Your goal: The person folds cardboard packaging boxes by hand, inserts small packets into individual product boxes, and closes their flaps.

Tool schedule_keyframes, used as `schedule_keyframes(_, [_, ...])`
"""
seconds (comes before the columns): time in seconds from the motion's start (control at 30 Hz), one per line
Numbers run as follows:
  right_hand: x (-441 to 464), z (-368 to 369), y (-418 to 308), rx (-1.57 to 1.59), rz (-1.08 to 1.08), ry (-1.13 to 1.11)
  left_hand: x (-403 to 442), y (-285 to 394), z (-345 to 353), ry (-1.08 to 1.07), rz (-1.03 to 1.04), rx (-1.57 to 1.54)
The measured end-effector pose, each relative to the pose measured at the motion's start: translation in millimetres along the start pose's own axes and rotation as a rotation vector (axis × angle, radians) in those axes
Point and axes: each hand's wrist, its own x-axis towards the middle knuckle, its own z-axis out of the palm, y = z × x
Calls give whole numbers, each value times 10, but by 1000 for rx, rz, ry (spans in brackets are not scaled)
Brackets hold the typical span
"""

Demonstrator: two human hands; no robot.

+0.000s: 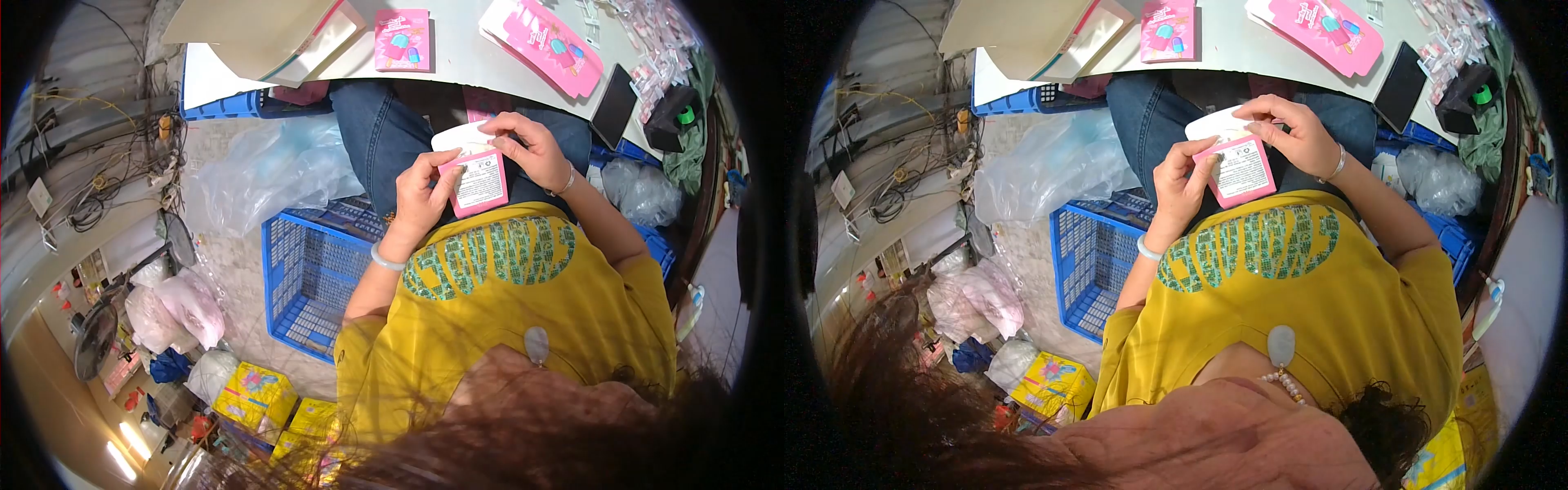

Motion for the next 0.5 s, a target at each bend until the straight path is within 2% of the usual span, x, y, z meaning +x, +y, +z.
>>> schedule_keyframes(0.13, [47,-19,-64,-136,-104,-77,33,51,5,17,3,-14])
schedule_keyframes(0.23, [48,22,-40,-301,-209,-49,42,45,11,18,-13,-15])
schedule_keyframes(0.33, [64,40,-36,-167,-48,-68,83,86,17,35,41,-30])
schedule_keyframes(0.5, [24,130,-55,-127,19,38,110,33,27,32,19,-159])
